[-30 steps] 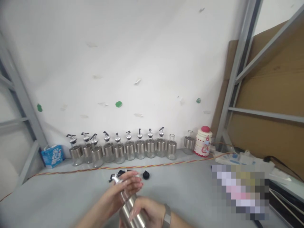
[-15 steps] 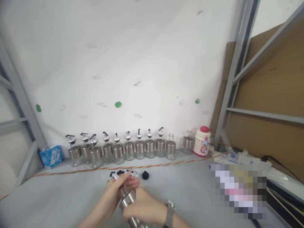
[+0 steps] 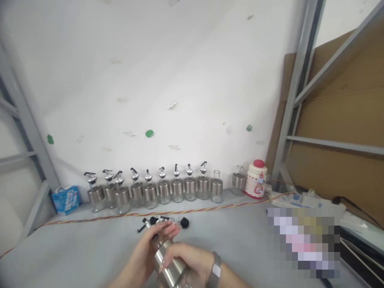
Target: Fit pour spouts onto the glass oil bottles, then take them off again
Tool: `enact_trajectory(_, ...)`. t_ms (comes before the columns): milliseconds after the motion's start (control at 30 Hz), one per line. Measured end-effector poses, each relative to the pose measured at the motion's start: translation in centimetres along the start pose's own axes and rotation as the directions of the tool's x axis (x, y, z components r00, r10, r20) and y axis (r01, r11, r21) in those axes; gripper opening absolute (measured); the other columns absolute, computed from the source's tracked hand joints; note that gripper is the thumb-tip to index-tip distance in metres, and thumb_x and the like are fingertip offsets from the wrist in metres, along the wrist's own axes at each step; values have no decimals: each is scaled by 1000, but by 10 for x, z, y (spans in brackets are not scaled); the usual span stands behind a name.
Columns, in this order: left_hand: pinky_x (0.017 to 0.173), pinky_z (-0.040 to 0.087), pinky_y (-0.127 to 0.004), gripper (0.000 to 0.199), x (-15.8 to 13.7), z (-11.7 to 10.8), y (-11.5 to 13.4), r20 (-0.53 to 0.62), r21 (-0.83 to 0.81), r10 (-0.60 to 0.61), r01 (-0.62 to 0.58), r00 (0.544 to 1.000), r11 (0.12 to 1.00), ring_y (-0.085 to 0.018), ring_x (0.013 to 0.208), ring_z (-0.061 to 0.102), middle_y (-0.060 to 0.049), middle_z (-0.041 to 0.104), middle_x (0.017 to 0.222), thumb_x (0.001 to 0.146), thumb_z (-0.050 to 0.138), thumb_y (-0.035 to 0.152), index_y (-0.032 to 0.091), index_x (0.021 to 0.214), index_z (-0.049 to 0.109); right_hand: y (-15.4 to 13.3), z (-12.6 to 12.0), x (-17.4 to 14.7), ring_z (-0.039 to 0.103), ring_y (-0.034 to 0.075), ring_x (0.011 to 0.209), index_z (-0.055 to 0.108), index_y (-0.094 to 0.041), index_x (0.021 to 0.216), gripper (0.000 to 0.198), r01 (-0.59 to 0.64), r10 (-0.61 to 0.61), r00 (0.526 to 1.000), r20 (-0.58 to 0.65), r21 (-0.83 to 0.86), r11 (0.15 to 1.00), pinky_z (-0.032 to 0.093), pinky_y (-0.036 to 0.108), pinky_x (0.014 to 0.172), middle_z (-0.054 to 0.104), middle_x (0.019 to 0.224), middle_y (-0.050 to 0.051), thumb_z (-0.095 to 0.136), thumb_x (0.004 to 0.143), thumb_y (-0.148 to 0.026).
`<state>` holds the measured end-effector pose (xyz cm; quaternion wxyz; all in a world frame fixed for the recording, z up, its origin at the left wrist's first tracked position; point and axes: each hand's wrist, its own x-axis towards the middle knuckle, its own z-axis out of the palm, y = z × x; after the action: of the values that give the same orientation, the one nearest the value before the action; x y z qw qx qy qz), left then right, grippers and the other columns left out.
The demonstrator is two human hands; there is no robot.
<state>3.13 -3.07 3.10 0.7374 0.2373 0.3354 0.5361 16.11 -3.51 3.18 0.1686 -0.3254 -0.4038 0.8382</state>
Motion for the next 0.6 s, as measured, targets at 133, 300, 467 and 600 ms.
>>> enact_trajectory(133,90,41,-35,16,5,-2,-3,-75,59,23,-18,997,998,-25,92,61,-14,69,84,70,58,24,10,76,63,-6,6,1,49,10,51,55,-17,71,19,141,-197,972,-125,-358,923,36,18,45,52,57,-4,57,52,-16)
enact_trajectory(300,88,42,-35,16,7,-4,0,-103,186,140,-119,985,975,-25,90,62,-14,70,82,68,60,25,10,74,63,0,12,1,50,13,53,51,-18,70,20,-11,-506,821,-265,-893,450,32,22,47,55,61,-2,58,51,-14)
enact_trajectory(467,91,40,-35,23,11,-6,2,-97,184,201,-181,975,966,-25,95,60,-12,69,87,69,60,33,11,78,64,5,15,6,58,25,72,52,-17,85,33,-439,-768,582,-265,-898,-22,37,29,56,60,82,10,50,53,-7)
enact_trajectory(600,94,37,-36,27,14,-7,-3,-115,157,233,-214,966,964,-26,102,56,-12,68,94,69,62,36,11,81,64,0,11,7,56,24,76,50,-21,88,35,-482,-811,567,-142,-856,-186,38,29,60,58,83,6,51,55,-7)
